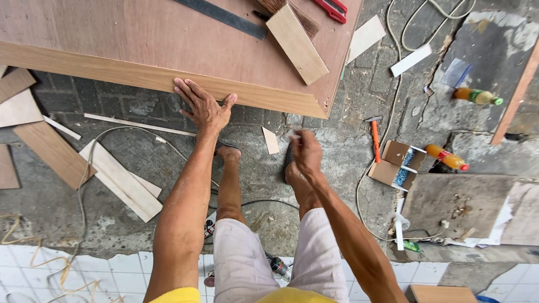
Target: Marking, cutting, and sanding small wood strips to fit a wooden cabinet structure.
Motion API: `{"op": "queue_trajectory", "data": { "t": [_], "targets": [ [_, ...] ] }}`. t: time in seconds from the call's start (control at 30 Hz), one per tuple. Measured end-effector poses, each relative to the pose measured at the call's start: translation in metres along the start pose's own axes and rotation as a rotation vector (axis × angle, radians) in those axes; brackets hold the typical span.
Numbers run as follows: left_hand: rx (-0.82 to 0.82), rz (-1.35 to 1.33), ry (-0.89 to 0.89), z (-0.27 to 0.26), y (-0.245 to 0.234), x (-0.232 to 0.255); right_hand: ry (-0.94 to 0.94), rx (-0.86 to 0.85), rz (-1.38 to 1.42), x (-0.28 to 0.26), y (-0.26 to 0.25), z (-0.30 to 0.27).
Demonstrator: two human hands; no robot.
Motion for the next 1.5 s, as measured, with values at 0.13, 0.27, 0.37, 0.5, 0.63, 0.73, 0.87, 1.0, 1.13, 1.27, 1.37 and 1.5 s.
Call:
{"op": "queue_trajectory", "data": {
  "t": [0.13,0.27,0.37,0.5,0.63,0.73,0.87,1.0,1.13,1.27,1.37,1.5],
  "targets": [
    [0.011,-0.028,-0.015,0.009,0.012,-0.007,-0.038,0.142,-0.133,0.081,-0.052,-0.011],
    [0.026,-0.004,-0.027,0.011,0.011,-0.006,-0.115,0.197,-0.171,0.082,-0.08,0.019],
    [0.013,-0.005,-0.025,0.006,0.009,-0.004,-0.399,0.294,-0.22,0.04,-0.091,0.035],
    [0.012,-0.006,-0.032,0.008,0.009,-0.005,-0.588,0.266,-0.561,-0.011,-0.089,0.031],
    [0.02,-0.003,-0.016,0.01,0.014,-0.01,-0.526,0.146,-0.646,-0.004,-0.078,0.026],
    [0.014,-0.025,-0.027,0.006,0.007,-0.004,-0.506,0.051,-0.625,-0.003,-0.066,0.043],
    [0.009,-0.045,-0.025,0.006,0.007,-0.004,-0.514,0.024,-0.639,-0.031,-0.068,0.055],
    [0.016,-0.047,-0.035,0.004,0.008,-0.003,-0.482,-0.016,-0.668,-0.004,-0.068,0.04],
    [0.013,-0.033,-0.006,0.016,0.025,-0.015,-0.448,-0.097,-0.714,0.008,-0.074,0.02],
    [0.014,-0.047,0.008,0.018,0.027,-0.016,-0.417,-0.112,-0.714,0.004,-0.068,0.025],
    [0.034,-0.078,0.032,0.015,0.025,-0.015,-0.381,-0.108,-0.723,0.0,-0.062,0.033],
    [0.025,-0.071,0.02,0.013,0.022,-0.013,-0.378,-0.061,-0.701,-0.004,-0.068,0.033]
  ]
}}
Point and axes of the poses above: each hand's wrist, its own z-axis towards the middle knuckle, its own y-axis out of the palm, x = y × z, the point moved 7 cm from there along z, towards the middle knuckle, and after that the axes turned 1 degree about z, right-handed, at the moved point
